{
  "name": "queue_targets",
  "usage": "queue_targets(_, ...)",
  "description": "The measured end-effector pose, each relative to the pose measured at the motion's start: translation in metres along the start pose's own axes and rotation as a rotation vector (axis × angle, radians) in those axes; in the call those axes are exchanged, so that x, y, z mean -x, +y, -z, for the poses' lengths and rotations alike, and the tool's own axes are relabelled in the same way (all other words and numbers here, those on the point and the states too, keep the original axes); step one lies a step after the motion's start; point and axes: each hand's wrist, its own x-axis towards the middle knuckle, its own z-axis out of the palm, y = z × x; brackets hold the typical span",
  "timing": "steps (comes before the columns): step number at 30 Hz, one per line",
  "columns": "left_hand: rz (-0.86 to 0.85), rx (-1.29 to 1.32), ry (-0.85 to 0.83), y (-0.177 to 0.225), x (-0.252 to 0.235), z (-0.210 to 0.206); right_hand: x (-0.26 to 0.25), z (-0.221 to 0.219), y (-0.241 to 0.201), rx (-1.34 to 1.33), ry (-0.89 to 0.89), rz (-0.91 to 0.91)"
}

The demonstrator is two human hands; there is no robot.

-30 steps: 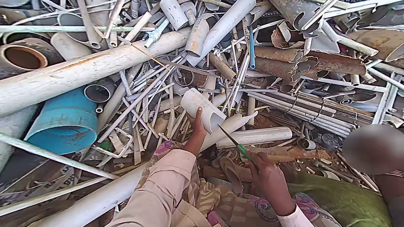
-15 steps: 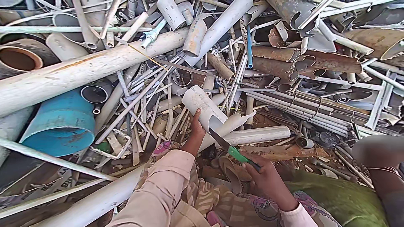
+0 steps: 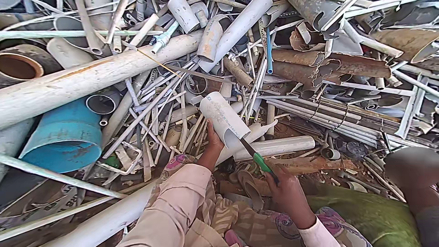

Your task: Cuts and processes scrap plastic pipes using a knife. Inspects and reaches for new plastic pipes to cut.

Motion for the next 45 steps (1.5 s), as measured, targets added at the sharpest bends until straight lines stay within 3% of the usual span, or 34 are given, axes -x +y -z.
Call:
queue_targets(4,0.024,0.062,-0.003,-0.002,-0.006,0.007,-0.002,0.01,-0.005,-0.267,-0.127,-0.08)
queue_targets(7,0.149,0.079,0.095,-0.002,-0.003,0.002,0.0,0.0,-0.004,-0.057,0.032,0.028)
queue_targets(10,0.204,0.049,0.159,-0.003,0.0,-0.002,-0.002,0.001,-0.003,-0.102,0.04,0.022)
queue_targets(12,0.22,0.043,0.145,-0.004,0.002,-0.002,-0.005,0.003,-0.004,-0.15,0.045,0.024)
queue_targets(17,0.247,0.058,0.086,-0.008,0.004,-0.002,-0.005,0.002,-0.01,0.138,0.133,0.012)
queue_targets(21,0.231,-0.001,0.127,-0.009,0.003,0.0,-0.008,0.001,-0.001,-0.09,0.028,0.044)
queue_targets(25,0.234,0.033,0.136,-0.01,0.003,0.001,-0.01,-0.007,-0.001,-0.027,0.072,0.013)
queue_targets(30,0.226,0.053,0.093,-0.007,0.009,-0.003,-0.012,-0.005,-0.007,-0.157,0.001,0.008)
queue_targets(36,0.047,-0.166,0.119,-0.009,-0.002,0.002,-0.013,0.008,-0.002,0.047,-0.147,-0.022)
queue_targets(40,-0.272,-0.44,0.013,-0.003,-0.018,0.012,-0.007,0.023,0.012,0.111,-0.083,-0.024)
queue_targets(45,-0.452,-0.689,0.057,-0.013,-0.019,0.026,-0.001,0.043,0.041,0.156,-0.031,-0.1)
